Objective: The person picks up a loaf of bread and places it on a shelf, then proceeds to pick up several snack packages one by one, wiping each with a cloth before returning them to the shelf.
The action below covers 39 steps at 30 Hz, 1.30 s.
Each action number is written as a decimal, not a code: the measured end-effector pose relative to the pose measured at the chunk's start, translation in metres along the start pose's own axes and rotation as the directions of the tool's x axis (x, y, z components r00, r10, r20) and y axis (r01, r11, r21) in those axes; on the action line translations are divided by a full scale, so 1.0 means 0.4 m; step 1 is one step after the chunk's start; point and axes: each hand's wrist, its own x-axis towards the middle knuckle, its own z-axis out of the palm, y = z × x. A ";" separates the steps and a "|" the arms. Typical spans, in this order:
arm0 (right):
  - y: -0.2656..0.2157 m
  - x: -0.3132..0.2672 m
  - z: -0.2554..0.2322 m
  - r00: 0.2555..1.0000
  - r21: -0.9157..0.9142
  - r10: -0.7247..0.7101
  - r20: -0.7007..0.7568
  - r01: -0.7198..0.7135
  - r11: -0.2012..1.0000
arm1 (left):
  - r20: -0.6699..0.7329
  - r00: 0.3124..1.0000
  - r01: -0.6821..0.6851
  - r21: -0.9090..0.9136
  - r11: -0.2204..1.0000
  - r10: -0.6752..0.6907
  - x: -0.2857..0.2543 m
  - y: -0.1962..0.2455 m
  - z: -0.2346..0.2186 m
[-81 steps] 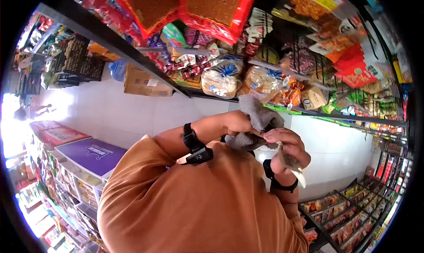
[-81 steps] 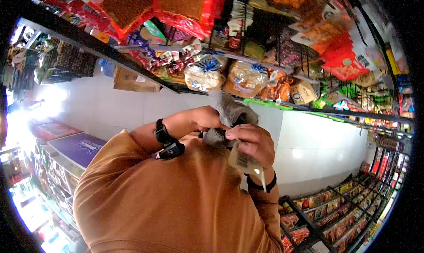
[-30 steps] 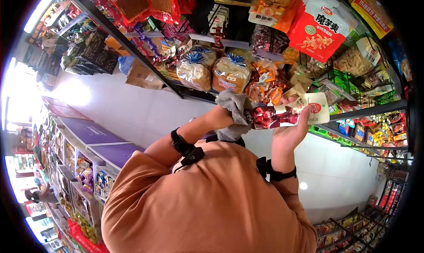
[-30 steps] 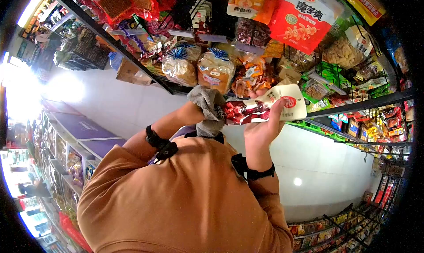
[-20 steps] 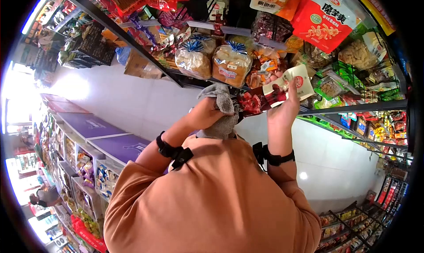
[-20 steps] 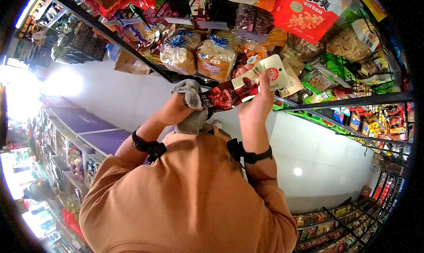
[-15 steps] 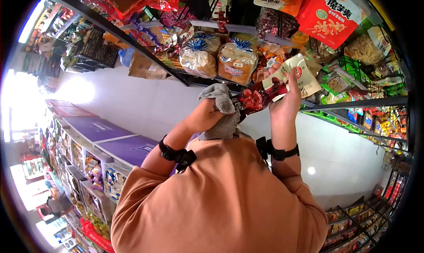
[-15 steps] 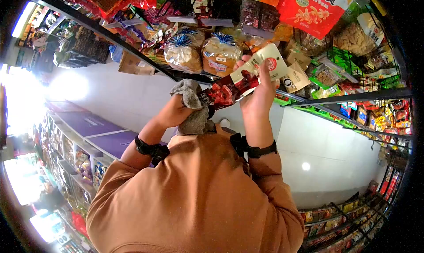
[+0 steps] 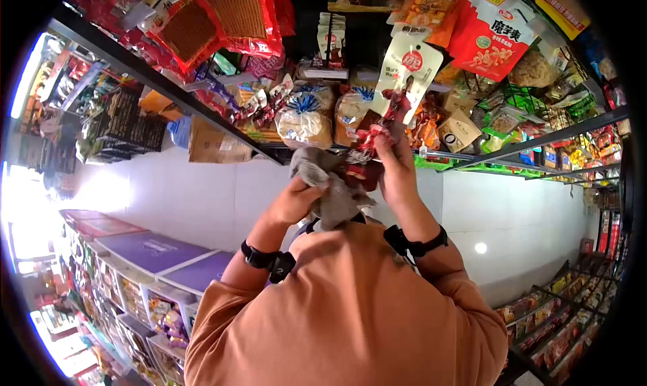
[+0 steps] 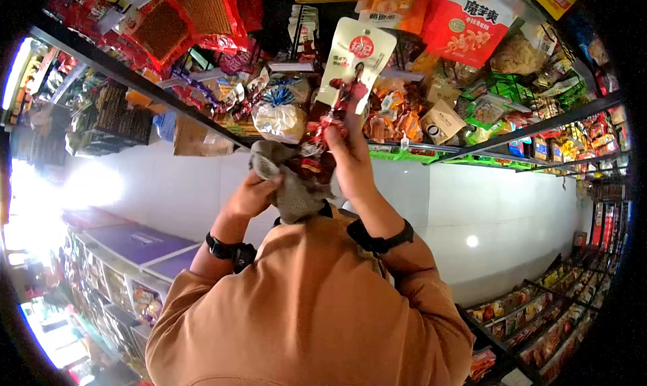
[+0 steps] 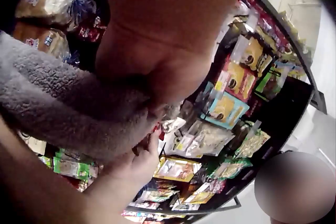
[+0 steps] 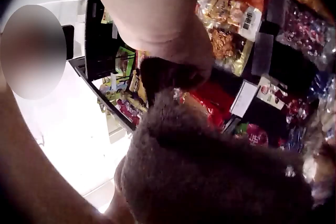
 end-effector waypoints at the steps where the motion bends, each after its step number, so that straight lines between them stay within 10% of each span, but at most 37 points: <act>1: -0.015 0.007 0.003 0.999 -0.008 0.051 -0.007 -0.051 0.999 | -0.038 0.999 -0.022 -0.218 0.976 0.014 -0.006 -0.002 -0.028; 4: -0.045 0.020 0.042 0.999 -0.035 0.043 -0.023 -0.044 0.998 | -0.173 0.982 -0.167 -0.575 0.801 0.081 -0.016 0.029 -0.083; 6: -0.042 0.015 0.046 0.978 -0.480 0.065 0.200 0.040 0.876 | -0.184 0.977 -0.196 -0.616 0.763 0.103 -0.006 0.049 -0.126; 7: -0.063 0.010 0.087 0.952 -0.683 -0.071 0.297 0.264 0.681 | -0.187 0.914 -0.376 -0.064 0.924 0.359 0.006 0.045 -0.158; 8: -0.038 0.008 0.093 0.939 -0.669 0.019 0.345 0.232 0.706 | -0.044 0.830 -0.463 0.501 0.731 0.556 0.014 0.040 -0.191; 9: -0.025 0.002 0.120 0.926 -0.698 0.021 0.378 0.270 0.663 | 0.193 0.759 -0.427 0.869 0.252 0.622 0.010 0.038 -0.217; 11: 0.011 -0.018 0.164 0.909 -0.705 0.084 0.408 0.255 0.662 | -0.182 0.892 -0.403 0.090 0.911 0.413 -0.010 0.122 -0.146; 12: 0.035 -0.031 0.173 0.919 -0.683 0.171 0.355 0.130 0.719 | -0.165 0.973 -0.224 -0.474 0.851 0.164 0.006 0.148 -0.144; 13: 0.028 -0.036 0.195 0.902 -0.667 0.244 0.357 0.064 0.742 | -0.051 0.958 -0.288 -0.234 0.929 0.284 0.022 0.167 -0.168; 30: -0.140 -0.153 0.007 0.895 -0.677 0.436 0.093 -0.264 0.687 | -0.184 0.847 -0.487 0.112 0.866 0.500 0.181 0.221 -0.071; 32: -0.163 -0.169 -0.044 0.890 -0.736 0.446 0.096 -0.238 0.634 | -0.026 0.838 -0.532 0.185 0.826 0.545 0.175 0.242 -0.056; 35: -0.186 -0.198 -0.131 0.910 -0.807 0.399 0.113 -0.151 0.571 | 0.521 0.563 -0.795 0.554 0.248 0.641 0.193 0.261 -0.008; 36: -0.193 -0.206 -0.156 0.891 -0.843 0.446 0.090 -0.170 0.510 | 0.431 0.675 -0.700 0.630 0.336 0.598 0.205 0.206 -0.012; 39: -0.195 -0.227 -0.237 0.921 -0.868 0.374 0.112 -0.093 0.487 | 0.522 0.642 -0.737 0.623 0.264 0.561 0.190 0.242 0.112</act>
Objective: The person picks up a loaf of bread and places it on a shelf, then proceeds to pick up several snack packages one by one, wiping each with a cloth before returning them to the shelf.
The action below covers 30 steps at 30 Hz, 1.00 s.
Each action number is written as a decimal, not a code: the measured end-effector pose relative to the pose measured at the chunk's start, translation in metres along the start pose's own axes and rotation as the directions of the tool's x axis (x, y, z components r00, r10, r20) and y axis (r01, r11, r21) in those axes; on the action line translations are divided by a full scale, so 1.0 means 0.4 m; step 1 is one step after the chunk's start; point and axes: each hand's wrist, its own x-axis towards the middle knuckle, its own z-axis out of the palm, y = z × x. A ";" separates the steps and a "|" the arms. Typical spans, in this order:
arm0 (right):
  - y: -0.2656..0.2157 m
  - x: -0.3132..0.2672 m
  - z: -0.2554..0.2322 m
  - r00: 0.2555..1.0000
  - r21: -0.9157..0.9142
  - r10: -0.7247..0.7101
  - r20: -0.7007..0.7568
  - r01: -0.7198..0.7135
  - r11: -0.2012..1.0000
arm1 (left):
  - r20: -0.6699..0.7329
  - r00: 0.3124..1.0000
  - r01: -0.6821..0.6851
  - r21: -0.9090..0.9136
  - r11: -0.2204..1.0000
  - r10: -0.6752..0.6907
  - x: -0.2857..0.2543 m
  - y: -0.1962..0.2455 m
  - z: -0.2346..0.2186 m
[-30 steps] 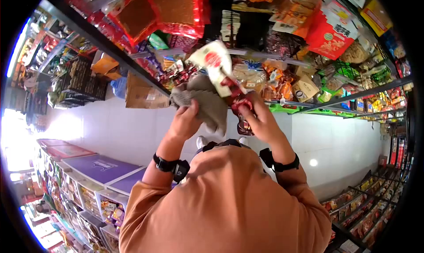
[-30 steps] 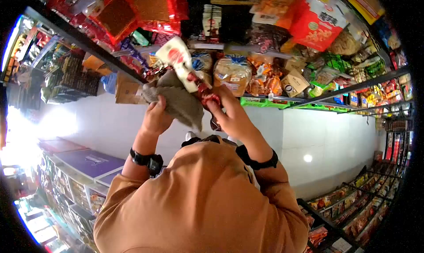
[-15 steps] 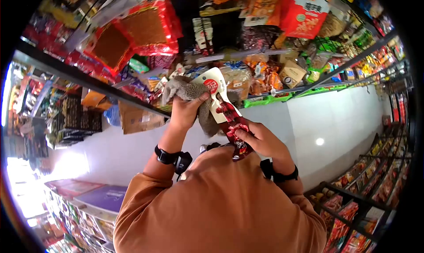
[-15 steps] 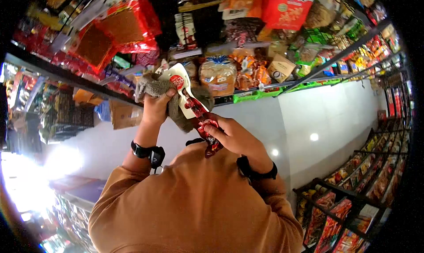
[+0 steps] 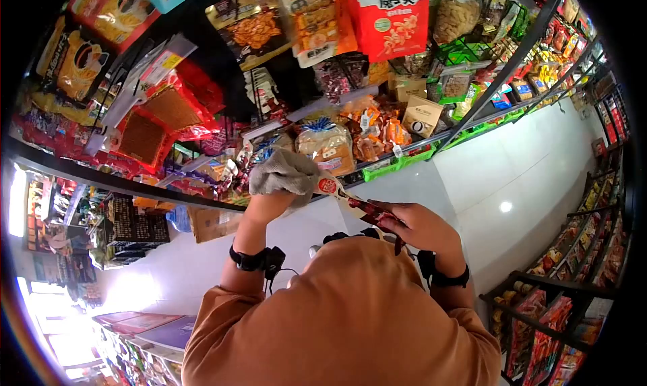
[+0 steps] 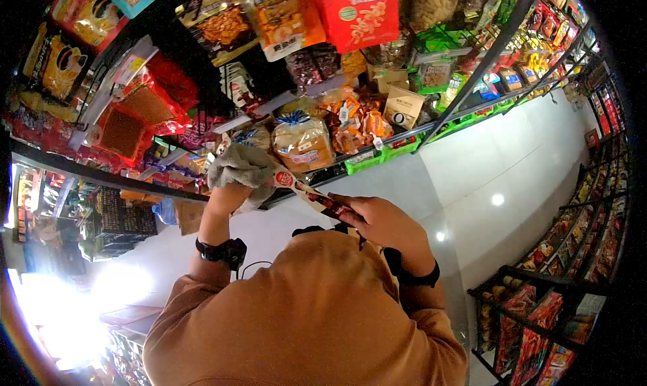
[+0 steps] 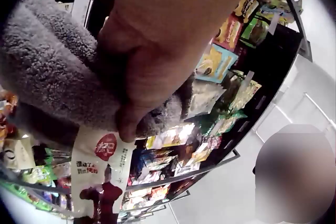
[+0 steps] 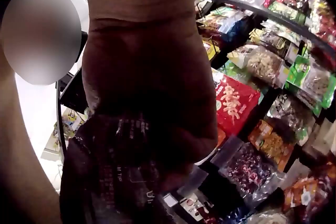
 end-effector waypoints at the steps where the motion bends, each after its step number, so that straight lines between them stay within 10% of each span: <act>1: 0.023 -0.011 -0.013 1.000 -0.041 -0.003 0.000 0.003 0.999 | -0.036 0.999 -0.015 -0.004 1.000 0.014 0.005 -0.005 0.030; 3: 0.057 -0.033 -0.035 0.998 -0.061 -0.058 -0.039 0.056 0.997 | -0.072 0.997 -0.004 0.177 0.984 0.017 0.016 -0.018 0.077; 7: 0.083 -0.071 -0.106 0.993 -0.111 -0.113 -0.022 0.110 0.988 | -0.125 0.992 -0.036 -0.289 0.957 -0.001 0.093 0.081 0.137; 10: 0.120 -0.072 -0.145 0.995 -0.215 -0.078 0.065 0.090 0.972 | 0.121 0.991 0.109 -0.489 0.865 -0.057 0.106 0.132 0.168; 17: 0.097 -0.023 -0.156 0.966 -0.309 -0.016 0.257 0.098 0.946 | 0.131 0.983 0.134 -0.048 0.990 -0.127 0.036 0.171 0.165; 30: 0.026 0.171 -0.034 0.907 -0.498 -0.140 0.397 0.340 0.798 | 0.109 0.958 0.232 0.237 0.943 -0.264 -0.190 0.039 0.215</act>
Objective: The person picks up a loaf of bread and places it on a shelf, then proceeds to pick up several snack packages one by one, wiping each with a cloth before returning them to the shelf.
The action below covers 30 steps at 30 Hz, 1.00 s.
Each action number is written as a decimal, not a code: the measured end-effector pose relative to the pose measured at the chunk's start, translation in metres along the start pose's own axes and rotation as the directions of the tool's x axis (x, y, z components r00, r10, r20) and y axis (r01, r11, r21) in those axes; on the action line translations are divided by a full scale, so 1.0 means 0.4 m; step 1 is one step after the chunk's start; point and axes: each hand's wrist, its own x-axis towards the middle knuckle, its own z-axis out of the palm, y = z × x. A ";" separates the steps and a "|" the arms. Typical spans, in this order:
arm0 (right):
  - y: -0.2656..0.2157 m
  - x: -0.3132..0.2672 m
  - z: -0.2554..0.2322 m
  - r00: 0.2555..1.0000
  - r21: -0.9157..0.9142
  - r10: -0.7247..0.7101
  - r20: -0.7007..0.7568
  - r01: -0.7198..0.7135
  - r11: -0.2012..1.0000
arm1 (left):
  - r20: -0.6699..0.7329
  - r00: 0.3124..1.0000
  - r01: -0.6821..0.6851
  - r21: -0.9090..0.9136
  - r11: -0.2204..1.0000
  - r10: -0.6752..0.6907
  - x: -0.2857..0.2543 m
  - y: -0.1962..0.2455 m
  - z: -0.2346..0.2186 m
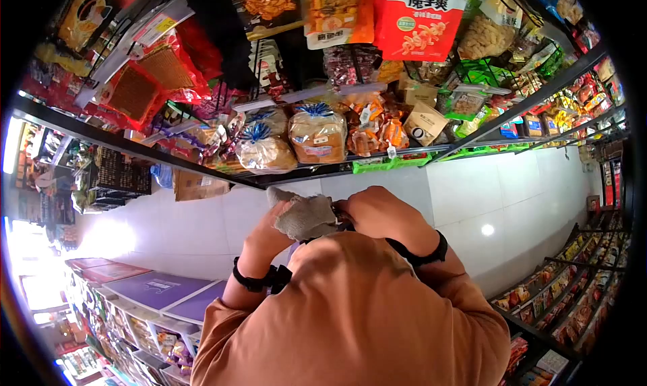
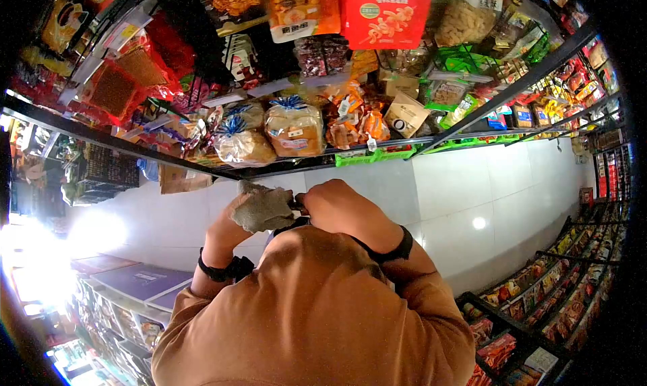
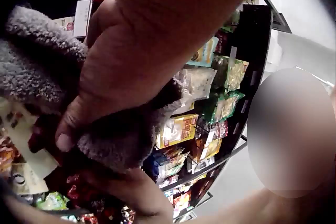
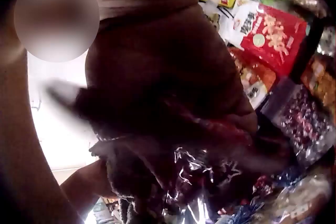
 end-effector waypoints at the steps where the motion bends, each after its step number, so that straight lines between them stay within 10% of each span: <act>1: -0.012 0.023 0.004 1.000 0.006 -0.002 0.031 0.002 1.000 | 0.066 0.993 0.098 -0.045 0.994 -0.095 -0.010 -0.009 -0.002; 5: -0.099 0.124 -0.011 0.997 -0.015 0.001 0.077 0.000 1.000 | 0.236 0.946 0.234 -0.013 0.972 -0.224 0.000 0.005 -0.099; 7: -0.147 0.174 -0.013 0.998 -0.047 0.040 0.046 -0.038 0.998 | -0.057 0.998 0.001 -0.135 0.991 -0.008 -0.041 -0.069 -0.070; 11: -0.186 0.260 0.006 0.993 -0.023 -0.059 -0.107 0.057 0.998 | -0.030 0.991 -0.132 -0.015 0.991 0.132 -0.070 -0.124 -0.155; 17: -0.305 0.349 0.005 0.997 -0.062 -0.061 -0.047 0.058 0.996 | -0.055 0.998 -0.022 -0.203 0.979 0.011 -0.186 -0.233 -0.244; 21: -0.373 0.408 0.024 0.996 -0.078 -0.059 -0.063 0.054 0.996 | -0.036 0.940 0.271 -0.528 0.805 -0.341 -0.252 -0.311 -0.273; 23: -0.411 0.437 0.025 0.997 -0.081 -0.064 -0.037 0.061 0.995 | -0.126 0.976 0.158 -0.161 0.974 -0.179 -0.280 -0.315 -0.313; 30: -0.523 0.524 0.085 0.997 -0.034 -0.058 -0.045 0.056 0.998 | -0.259 0.966 -0.014 -0.133 0.991 -0.021 -0.334 -0.372 -0.340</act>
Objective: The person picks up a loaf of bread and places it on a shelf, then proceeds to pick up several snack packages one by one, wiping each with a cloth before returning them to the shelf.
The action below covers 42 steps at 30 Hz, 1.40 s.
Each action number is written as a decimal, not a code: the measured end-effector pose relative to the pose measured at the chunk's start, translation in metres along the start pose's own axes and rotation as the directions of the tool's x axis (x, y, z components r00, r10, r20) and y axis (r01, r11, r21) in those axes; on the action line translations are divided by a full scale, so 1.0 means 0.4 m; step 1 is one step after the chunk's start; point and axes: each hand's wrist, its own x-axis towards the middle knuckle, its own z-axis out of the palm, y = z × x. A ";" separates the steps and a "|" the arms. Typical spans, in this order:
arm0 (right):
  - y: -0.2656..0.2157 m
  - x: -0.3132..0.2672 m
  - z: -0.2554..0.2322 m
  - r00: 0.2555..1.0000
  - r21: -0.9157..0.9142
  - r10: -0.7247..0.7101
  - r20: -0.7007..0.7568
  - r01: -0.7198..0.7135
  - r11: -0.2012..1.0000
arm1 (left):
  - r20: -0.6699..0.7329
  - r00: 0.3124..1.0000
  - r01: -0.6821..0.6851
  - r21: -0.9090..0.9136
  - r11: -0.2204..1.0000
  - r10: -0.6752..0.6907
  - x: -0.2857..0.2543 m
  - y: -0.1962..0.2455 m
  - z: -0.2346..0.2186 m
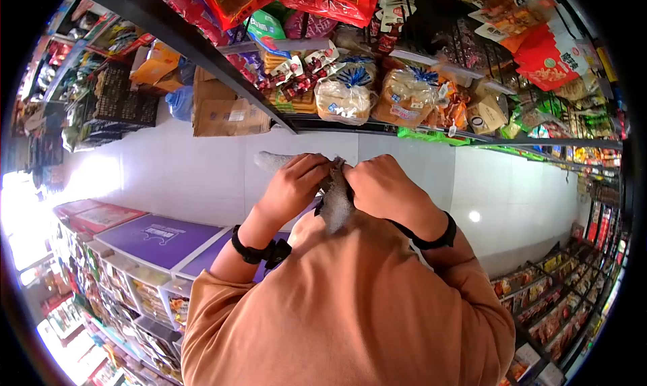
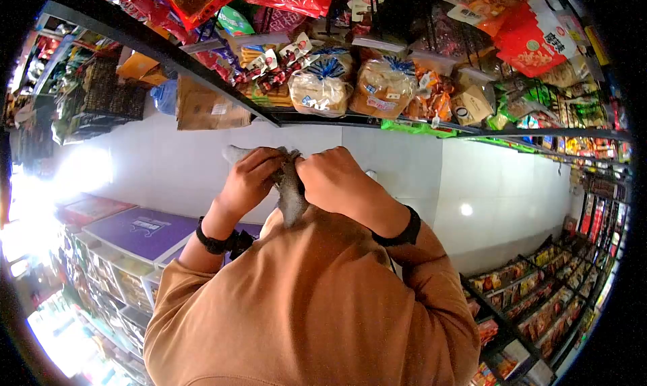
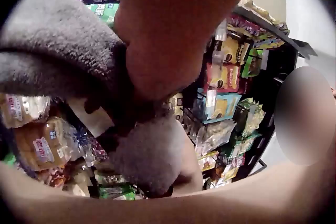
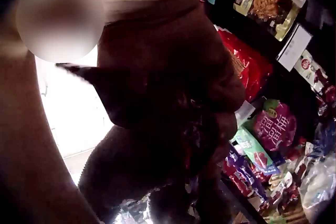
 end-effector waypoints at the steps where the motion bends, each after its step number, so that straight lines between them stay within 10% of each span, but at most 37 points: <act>1: -0.007 0.002 0.002 1.000 0.001 0.016 -0.001 -0.016 1.000 | 0.000 1.000 0.001 -0.011 1.000 -0.001 -0.004 -0.007 -0.004; 15: -0.058 -0.067 -0.015 0.996 -0.019 0.081 -0.042 -0.082 0.996 | -0.017 0.982 0.189 0.014 0.982 -0.189 -0.100 -0.202 -0.105; 19: -0.065 -0.073 -0.023 0.989 0.107 0.061 -0.134 -0.047 0.993 | -0.092 0.958 0.244 -0.226 0.943 -0.270 -0.135 -0.259 -0.076; 21: -0.066 -0.065 -0.025 0.992 0.066 0.079 -0.096 -0.072 0.995 | -0.032 0.801 0.408 -0.702 0.584 -0.597 -0.169 -0.296 -0.039; 22: -0.063 -0.064 -0.020 0.989 0.066 0.102 -0.105 -0.096 0.993 | 0.198 0.673 0.250 -0.968 -0.034 -0.713 -0.144 -0.266 -0.059; 23: -0.054 -0.058 -0.010 0.975 0.112 0.075 -0.210 -0.052 0.992 | 0.124 0.919 0.139 -0.990 0.015 -0.373 -0.110 -0.222 -0.081; 25: -0.049 -0.047 0.010 0.944 0.152 0.065 -0.324 -0.016 0.988 | -0.001 0.679 0.137 -0.982 0.127 -0.735 -0.173 -0.255 -0.023; 28: -0.053 -0.011 0.049 0.791 0.284 0.094 -0.605 0.103 0.953 | 0.038 0.677 0.043 -0.999 -0.011 -0.735 -0.155 -0.202 -0.009; 37: -0.025 0.026 0.178 0.944 0.359 0.111 -0.312 0.009 0.933 | 0.069 0.702 0.181 -0.980 0.083 -0.709 -0.092 -0.145 0.015; 42: -0.017 0.010 0.173 0.960 0.335 0.080 -0.268 0.015 0.942 | -0.086 0.582 0.011 -0.993 0.114 -0.809 -0.103 -0.227 -0.055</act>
